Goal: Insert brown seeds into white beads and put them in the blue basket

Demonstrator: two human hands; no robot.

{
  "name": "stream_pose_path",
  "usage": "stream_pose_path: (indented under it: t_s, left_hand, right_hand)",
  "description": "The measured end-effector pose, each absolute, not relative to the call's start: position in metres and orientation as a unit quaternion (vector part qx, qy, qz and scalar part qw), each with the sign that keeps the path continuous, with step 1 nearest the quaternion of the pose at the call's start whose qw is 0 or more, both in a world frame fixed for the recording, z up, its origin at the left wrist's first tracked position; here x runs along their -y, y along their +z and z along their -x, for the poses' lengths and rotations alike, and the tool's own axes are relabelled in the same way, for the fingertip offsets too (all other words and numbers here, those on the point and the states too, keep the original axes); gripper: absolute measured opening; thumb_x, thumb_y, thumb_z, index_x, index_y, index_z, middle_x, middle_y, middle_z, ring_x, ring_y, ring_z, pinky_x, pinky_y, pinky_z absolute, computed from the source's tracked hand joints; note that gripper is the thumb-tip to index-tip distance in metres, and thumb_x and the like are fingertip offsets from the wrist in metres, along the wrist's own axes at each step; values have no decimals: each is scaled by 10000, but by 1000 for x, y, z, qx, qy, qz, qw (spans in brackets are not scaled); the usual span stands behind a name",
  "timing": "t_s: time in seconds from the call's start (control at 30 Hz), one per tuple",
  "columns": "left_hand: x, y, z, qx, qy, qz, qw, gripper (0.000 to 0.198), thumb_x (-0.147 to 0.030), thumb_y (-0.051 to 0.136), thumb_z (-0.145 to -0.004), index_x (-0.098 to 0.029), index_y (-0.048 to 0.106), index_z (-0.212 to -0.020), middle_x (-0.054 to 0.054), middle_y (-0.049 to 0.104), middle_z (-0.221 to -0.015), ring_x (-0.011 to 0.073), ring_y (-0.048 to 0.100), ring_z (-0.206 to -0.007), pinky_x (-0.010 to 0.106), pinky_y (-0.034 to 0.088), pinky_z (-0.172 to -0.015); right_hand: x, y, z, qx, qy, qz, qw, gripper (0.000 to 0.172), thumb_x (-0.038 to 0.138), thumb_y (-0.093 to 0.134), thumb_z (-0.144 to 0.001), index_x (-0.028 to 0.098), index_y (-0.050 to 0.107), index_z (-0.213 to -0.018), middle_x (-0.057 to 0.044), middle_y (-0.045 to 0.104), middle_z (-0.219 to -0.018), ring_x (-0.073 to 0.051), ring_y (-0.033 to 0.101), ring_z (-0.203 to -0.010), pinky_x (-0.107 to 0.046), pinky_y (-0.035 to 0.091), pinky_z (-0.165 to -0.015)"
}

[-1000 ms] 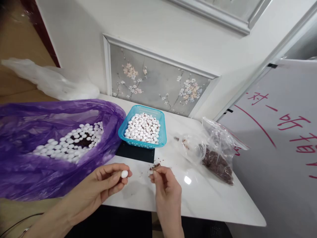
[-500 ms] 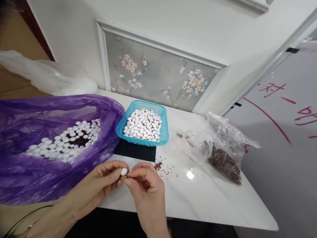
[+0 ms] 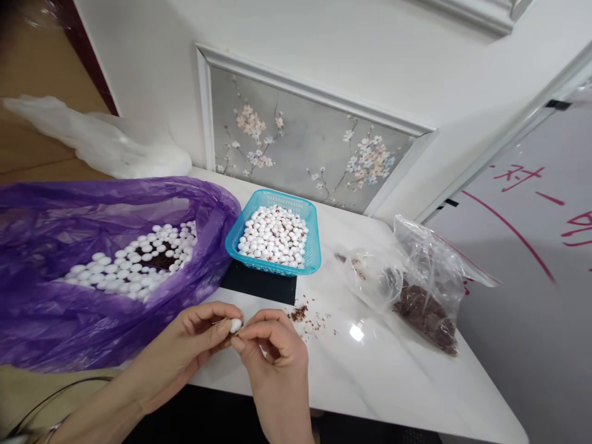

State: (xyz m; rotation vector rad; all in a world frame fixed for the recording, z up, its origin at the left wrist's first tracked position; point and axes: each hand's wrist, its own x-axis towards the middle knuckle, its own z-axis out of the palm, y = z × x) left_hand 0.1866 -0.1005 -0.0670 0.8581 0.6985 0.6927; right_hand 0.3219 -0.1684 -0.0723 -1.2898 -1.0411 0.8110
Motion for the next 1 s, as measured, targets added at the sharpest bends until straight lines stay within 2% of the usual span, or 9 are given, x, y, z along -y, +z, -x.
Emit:
stream_pose_path:
  t_s: [0.3, 0.5, 0.83, 1.0]
  left_hand:
    - [98, -69, -183, -319, 340, -495, 733, 73, -291, 746, -747, -237, 759, -795, 9, 692, -845, 152, 569, -825, 227, 435, -758]
    - [95, -67, -180, -300, 334, -521, 726, 40, -265, 729, -765, -251, 766, -770, -2, 691, -810, 146, 582, -802, 223, 445, -743]
    - [94, -64, -177, -283, 319, -540, 726, 51, -228, 735, -754, -244, 782, -768, 14, 703, -815, 163, 608, -810, 239, 457, -756]
    - [92, -62, -178, -288, 323, -549, 715, 48, -226, 735, -751, -228, 783, -746, 21, 693, -788, 160, 595, -770, 240, 455, -721]
  right_hand:
    - [168, -73, -320, 421, 387, 543, 615, 65, 183, 719, -760, 232, 700, -723, -5, 559, -838, -130, 550, -720, -241, 449, -618]
    - [164, -76, -321, 403, 421, 515, 629, 65, 180, 737, -736, 221, 687, -724, 6, 554, -822, -116, 527, -682, -232, 421, -582]
    - [162, -66, -315, 328, 485, 493, 643, 201, 252, 801, -642, 203, 611, -681, 26, 564, -699, -113, 507, -628, -214, 413, -550]
    - [159, -71, -317, 330, 486, 489, 645, 217, 239, 796, -647, 197, 585, -676, 30, 545, -687, -98, 466, -609, -195, 384, -528]
